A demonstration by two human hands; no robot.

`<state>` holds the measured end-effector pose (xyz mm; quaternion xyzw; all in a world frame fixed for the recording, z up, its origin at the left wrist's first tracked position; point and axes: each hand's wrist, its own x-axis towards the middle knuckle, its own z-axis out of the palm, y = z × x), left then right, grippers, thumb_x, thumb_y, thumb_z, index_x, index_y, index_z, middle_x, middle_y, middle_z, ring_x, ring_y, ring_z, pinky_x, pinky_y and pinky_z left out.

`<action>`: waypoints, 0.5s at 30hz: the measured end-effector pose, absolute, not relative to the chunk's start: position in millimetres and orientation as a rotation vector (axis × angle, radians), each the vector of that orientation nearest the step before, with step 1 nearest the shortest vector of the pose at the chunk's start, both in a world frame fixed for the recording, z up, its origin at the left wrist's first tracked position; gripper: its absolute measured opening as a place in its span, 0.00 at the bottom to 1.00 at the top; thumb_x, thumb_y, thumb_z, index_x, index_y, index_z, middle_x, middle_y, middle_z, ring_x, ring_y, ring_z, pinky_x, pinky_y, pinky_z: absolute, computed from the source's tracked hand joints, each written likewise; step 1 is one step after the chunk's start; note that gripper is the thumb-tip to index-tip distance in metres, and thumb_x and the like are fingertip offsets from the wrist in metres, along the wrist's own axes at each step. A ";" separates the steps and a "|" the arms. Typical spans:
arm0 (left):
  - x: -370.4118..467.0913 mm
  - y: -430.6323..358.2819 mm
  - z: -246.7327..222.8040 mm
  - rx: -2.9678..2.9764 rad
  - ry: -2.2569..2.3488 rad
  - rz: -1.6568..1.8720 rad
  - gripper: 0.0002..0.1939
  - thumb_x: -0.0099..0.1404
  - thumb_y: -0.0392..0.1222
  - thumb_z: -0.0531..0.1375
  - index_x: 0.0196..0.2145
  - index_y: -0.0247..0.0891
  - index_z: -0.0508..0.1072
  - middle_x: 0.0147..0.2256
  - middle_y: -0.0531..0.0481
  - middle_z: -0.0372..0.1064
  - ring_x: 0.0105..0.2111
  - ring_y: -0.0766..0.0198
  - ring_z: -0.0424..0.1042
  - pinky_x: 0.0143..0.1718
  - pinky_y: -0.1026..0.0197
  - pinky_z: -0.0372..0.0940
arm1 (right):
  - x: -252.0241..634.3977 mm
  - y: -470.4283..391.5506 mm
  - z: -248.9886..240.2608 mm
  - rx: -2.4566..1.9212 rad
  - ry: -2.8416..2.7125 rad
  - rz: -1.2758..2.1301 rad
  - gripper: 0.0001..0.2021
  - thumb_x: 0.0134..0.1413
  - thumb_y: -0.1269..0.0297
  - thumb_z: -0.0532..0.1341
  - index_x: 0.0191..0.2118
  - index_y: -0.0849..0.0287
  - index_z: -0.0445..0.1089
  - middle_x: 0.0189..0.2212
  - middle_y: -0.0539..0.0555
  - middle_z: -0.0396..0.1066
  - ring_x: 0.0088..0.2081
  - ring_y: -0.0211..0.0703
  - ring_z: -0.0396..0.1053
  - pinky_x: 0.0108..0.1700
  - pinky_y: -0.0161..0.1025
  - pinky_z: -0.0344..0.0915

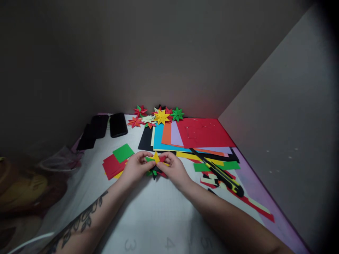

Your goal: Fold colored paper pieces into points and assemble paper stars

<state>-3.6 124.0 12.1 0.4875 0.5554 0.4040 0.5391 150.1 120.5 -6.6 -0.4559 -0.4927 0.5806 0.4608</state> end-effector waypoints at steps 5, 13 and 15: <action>-0.6 121.5 8.4 1.027 1.280 1.062 0.18 0.49 0.42 0.65 0.37 0.36 0.66 0.17 0.62 0.56 0.17 0.73 0.59 0.20 0.70 0.53 | 148.4 119.1 -3.3 -1.096 -1.104 1.507 0.19 0.42 0.65 0.64 0.41 0.56 0.59 0.29 0.48 0.70 0.26 0.35 0.69 0.28 0.33 0.66; -0.5 120.8 7.3 1.050 1.302 1.084 0.18 0.49 0.44 0.66 0.36 0.35 0.67 0.25 0.52 0.70 0.23 0.67 0.68 0.25 0.65 0.62 | 150.1 120.0 2.2 -1.093 -0.930 1.551 0.15 0.41 0.61 0.65 0.34 0.58 0.61 0.25 0.48 0.70 0.23 0.35 0.68 0.26 0.34 0.66; -1.6 121.4 6.9 1.043 1.285 1.044 0.18 0.48 0.44 0.66 0.35 0.34 0.68 0.26 0.49 0.72 0.24 0.65 0.71 0.26 0.64 0.63 | 150.6 120.2 1.0 -1.083 -0.941 1.563 0.14 0.41 0.60 0.65 0.33 0.60 0.63 0.24 0.49 0.70 0.22 0.36 0.68 0.25 0.34 0.66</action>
